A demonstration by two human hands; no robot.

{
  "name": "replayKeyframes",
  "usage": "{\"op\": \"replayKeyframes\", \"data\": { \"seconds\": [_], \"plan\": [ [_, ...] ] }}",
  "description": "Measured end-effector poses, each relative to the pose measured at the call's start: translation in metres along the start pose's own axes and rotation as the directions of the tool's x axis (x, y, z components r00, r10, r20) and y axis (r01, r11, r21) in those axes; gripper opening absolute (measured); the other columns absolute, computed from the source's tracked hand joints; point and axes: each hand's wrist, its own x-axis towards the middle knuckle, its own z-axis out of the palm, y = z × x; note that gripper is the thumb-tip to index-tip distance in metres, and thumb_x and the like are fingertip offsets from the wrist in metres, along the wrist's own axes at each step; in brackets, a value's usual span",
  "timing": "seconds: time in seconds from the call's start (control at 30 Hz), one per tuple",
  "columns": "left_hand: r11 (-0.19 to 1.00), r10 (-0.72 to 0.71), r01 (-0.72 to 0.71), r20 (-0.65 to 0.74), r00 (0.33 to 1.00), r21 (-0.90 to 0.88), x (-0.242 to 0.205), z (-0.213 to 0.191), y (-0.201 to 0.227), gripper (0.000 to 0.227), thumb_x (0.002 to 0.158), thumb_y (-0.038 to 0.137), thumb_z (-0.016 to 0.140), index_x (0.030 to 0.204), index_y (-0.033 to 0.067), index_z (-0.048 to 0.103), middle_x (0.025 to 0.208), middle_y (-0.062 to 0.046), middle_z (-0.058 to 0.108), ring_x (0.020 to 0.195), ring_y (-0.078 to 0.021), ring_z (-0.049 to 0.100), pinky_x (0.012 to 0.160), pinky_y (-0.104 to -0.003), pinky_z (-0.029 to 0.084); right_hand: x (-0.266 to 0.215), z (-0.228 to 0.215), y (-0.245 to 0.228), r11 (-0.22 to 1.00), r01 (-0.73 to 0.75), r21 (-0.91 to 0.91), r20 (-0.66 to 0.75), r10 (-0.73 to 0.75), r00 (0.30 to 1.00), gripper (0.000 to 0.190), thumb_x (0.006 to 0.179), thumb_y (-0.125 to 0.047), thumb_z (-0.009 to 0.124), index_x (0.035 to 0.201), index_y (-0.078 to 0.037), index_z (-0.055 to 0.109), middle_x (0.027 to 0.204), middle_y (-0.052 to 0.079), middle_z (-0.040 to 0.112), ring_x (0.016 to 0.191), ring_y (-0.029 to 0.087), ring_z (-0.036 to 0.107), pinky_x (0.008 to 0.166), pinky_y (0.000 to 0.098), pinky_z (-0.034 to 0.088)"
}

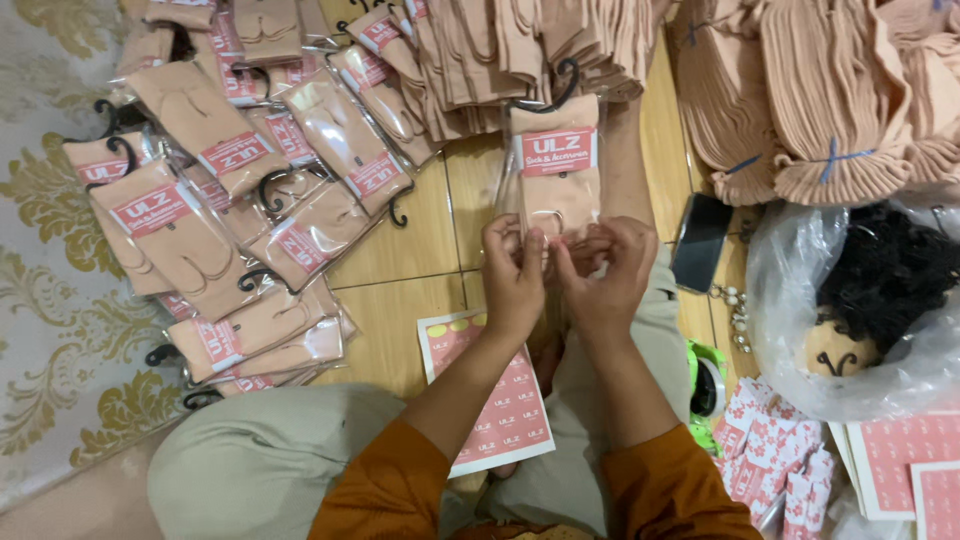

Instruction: The person labels packages of socks by peeling small round stickers from a sheet and applying them to the plastic packaging of individual sock units.

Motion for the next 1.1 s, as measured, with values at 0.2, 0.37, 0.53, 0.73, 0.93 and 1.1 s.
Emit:
{"op": "replayKeyframes", "data": {
  "seconds": [0.2, 0.37, 0.53, 0.73, 0.93, 1.1],
  "plan": [
    [0.930, 0.039, 0.059, -0.257, 0.966, 0.363, 0.097, -0.083, -0.088, 0.056, 0.093, 0.027, 0.075, 0.136, 0.0047, 0.046, 0.138, -0.023, 0.053, 0.134, -0.0458, 0.046, 0.117, -0.056, 0.032, 0.074, 0.000, 0.105, 0.914, 0.052, -0.402, 0.269, 0.064, 0.961, 0.091, 0.083, -0.007, 0.096, 0.149, -0.006, 0.033, 0.142, 0.028, 0.024, 0.110, 0.059, 0.061, 0.086, 0.0586, 0.065],
    [0.353, 0.365, -0.142, 0.004, 0.931, 0.925, 0.150, -0.150, -0.063, 0.043, 0.093, -0.004, 0.064, 0.133, 0.0092, 0.055, 0.143, -0.020, 0.040, 0.136, -0.0429, 0.044, 0.108, -0.053, 0.040, 0.111, 0.033, 0.183, 0.911, -0.007, -0.412, 0.393, 0.184, 0.901, 0.091, 0.108, -0.023, 0.073, 0.167, -0.018, 0.004, 0.166, 0.027, 0.005, 0.132, 0.068, 0.046, 0.104, 0.0813, 0.047],
    [-0.213, -0.262, -0.615, 0.562, 0.785, 0.760, 0.217, -0.162, -0.087, 0.039, 0.099, 0.014, 0.058, 0.134, 0.0300, 0.052, 0.153, 0.009, 0.046, 0.155, -0.0224, 0.021, 0.125, -0.051, 0.010, 0.124, 0.042, 0.216, 0.902, 0.033, -0.430, 0.201, 0.060, 0.978, 0.096, 0.114, -0.032, 0.074, 0.169, -0.023, -0.004, 0.164, 0.028, 0.006, 0.140, 0.063, 0.046, 0.105, 0.0749, 0.052],
    [-0.479, -0.582, -0.670, 0.367, 0.726, 0.567, 0.214, -0.134, -0.031, 0.045, 0.099, 0.018, 0.055, 0.143, 0.0278, 0.051, 0.156, 0.007, 0.045, 0.152, -0.0202, 0.022, 0.125, -0.061, -0.012, 0.105, 0.005, 0.180, 0.860, -0.040, -0.509, 0.198, 0.161, 0.967, 0.107, 0.110, -0.035, 0.080, 0.166, -0.027, -0.011, 0.149, 0.023, 0.032, 0.130, 0.048, 0.064, 0.100, 0.0657, 0.054],
    [0.002, -0.457, -0.559, 0.498, 0.737, 0.829, 0.166, -0.125, 0.038, 0.038, 0.089, 0.042, 0.066, 0.120, 0.0200, 0.062, 0.122, -0.009, 0.065, 0.119, -0.0340, 0.059, 0.103, -0.060, 0.026, 0.051, -0.006, 0.093, 0.950, -0.306, -0.067, 0.431, 0.304, 0.849, 0.081, 0.093, 0.002, 0.075, 0.156, -0.012, 0.025, 0.114, 0.016, 0.061, 0.105, 0.030, 0.067, 0.086, 0.0351, 0.049],
    [0.728, -0.465, -0.015, 0.509, 0.724, 0.685, 0.093, -0.109, 0.101, 0.052, 0.087, 0.041, 0.067, 0.122, 0.0137, 0.039, 0.112, -0.028, 0.070, 0.107, -0.0499, 0.067, 0.091, -0.062, 0.050, 0.010, 0.007, -0.026, 0.748, -0.526, 0.405, 0.667, 0.152, 0.729, 0.091, 0.080, 0.016, 0.076, 0.157, -0.012, 0.038, 0.091, 0.016, 0.072, 0.078, 0.018, 0.072, 0.074, 0.0236, 0.059]
  ]
}}
